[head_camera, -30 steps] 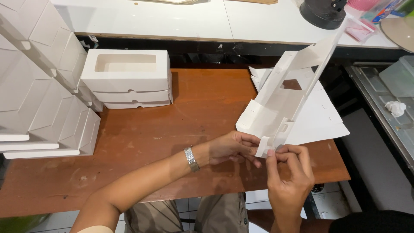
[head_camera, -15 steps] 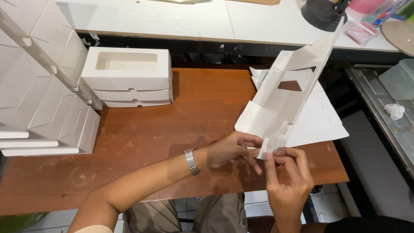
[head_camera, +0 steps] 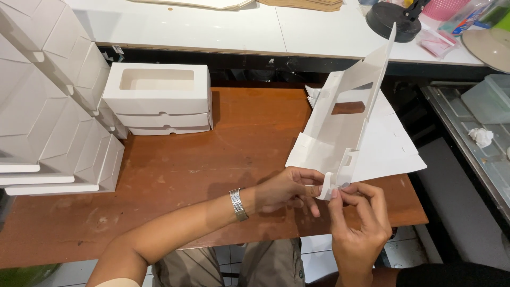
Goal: The person folds flat white cardboard sheets into rectangular boxes with clear windows. They fold the side flaps, tuck tabs into slots, and press the edges to form the box shape. Completed boxes are stacked on the table. The person repeats the process with additional flat sheets.
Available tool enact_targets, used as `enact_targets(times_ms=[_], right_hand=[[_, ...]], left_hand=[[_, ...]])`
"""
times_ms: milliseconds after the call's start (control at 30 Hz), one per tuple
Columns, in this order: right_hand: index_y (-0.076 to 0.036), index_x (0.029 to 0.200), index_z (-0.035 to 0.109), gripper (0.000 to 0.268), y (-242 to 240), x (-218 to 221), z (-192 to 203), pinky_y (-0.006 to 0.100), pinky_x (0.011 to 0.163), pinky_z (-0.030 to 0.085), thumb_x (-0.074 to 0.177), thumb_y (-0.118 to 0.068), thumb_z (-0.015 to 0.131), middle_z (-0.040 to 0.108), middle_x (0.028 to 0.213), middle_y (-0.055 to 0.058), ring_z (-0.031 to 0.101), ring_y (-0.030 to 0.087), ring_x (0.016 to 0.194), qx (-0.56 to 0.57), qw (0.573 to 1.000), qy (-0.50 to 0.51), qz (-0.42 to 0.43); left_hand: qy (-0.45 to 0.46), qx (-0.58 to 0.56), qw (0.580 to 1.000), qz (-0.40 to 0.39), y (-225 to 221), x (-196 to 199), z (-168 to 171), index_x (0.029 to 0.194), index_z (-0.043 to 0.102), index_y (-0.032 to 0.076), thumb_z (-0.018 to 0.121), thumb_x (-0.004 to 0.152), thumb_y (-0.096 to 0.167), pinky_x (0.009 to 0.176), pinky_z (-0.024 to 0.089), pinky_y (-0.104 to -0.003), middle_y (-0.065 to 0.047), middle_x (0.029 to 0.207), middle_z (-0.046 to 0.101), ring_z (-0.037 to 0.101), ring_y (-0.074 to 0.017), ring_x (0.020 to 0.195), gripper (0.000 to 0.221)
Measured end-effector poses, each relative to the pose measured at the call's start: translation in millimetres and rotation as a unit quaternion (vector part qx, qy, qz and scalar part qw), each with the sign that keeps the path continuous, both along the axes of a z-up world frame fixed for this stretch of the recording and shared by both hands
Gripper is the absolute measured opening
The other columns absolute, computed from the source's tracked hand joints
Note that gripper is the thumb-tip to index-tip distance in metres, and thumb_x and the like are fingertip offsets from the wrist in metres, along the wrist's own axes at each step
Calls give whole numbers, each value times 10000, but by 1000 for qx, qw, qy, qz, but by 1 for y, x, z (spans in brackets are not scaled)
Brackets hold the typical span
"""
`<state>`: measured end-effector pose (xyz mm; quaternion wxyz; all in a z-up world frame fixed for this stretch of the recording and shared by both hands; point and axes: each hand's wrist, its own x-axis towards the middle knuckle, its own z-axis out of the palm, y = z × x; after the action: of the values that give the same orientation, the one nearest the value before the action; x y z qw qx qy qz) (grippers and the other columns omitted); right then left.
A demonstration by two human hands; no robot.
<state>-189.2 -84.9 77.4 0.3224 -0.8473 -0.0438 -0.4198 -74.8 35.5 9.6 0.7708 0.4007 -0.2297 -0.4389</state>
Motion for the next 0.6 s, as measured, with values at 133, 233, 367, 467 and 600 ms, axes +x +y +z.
enact_targets(times_ms=[133, 233, 367, 467, 600], right_hand=[[49, 859, 671, 101, 2, 1, 0, 338, 779, 535, 953, 46, 706, 584, 967, 153, 606, 245, 897, -6, 1000, -1, -2], [66, 876, 675, 86, 3, 2, -2, 347, 789, 531, 959, 53, 694, 577, 971, 160, 598, 247, 892, -1, 1000, -2, 0], [71, 861, 663, 109, 5, 3, -4, 358, 808, 540, 962, 49, 699, 579, 973, 167, 605, 261, 893, -5, 1000, -5, -5], [72, 854, 662, 113, 5, 4, -4, 353, 807, 544, 957, 46, 699, 580, 972, 167, 610, 262, 896, -7, 1000, -1, 1], [72, 846, 667, 121, 5, 4, -3, 350, 808, 547, 961, 39, 693, 579, 964, 170, 609, 256, 888, -12, 1000, 2, 10]], left_hand=[[12, 13, 1000, 8, 4, -4, 9, 1250, 666, 85, 717, 932, 208, 447, 290, -141, -21, 1073, 726, 728, -151, 674, 345], [14, 7, 1000, 7, 5, -5, 11, 1273, 655, 81, 714, 934, 230, 449, 314, -142, -34, 1076, 717, 723, -159, 670, 374], [28, 0, 1000, 7, 3, -5, 9, 1270, 634, 42, 751, 880, 257, 440, 424, -157, -84, 1160, 676, 728, -193, 674, 460], [27, 5, 1000, 8, 3, -5, 14, 1216, 631, 42, 758, 862, 270, 420, 474, -159, -102, 1213, 643, 724, -194, 666, 440], [4, -17, 1000, -2, 7, -7, 22, 1169, 644, 50, 735, 905, 271, 394, 395, -119, -86, 1192, 636, 717, -155, 669, 357]])
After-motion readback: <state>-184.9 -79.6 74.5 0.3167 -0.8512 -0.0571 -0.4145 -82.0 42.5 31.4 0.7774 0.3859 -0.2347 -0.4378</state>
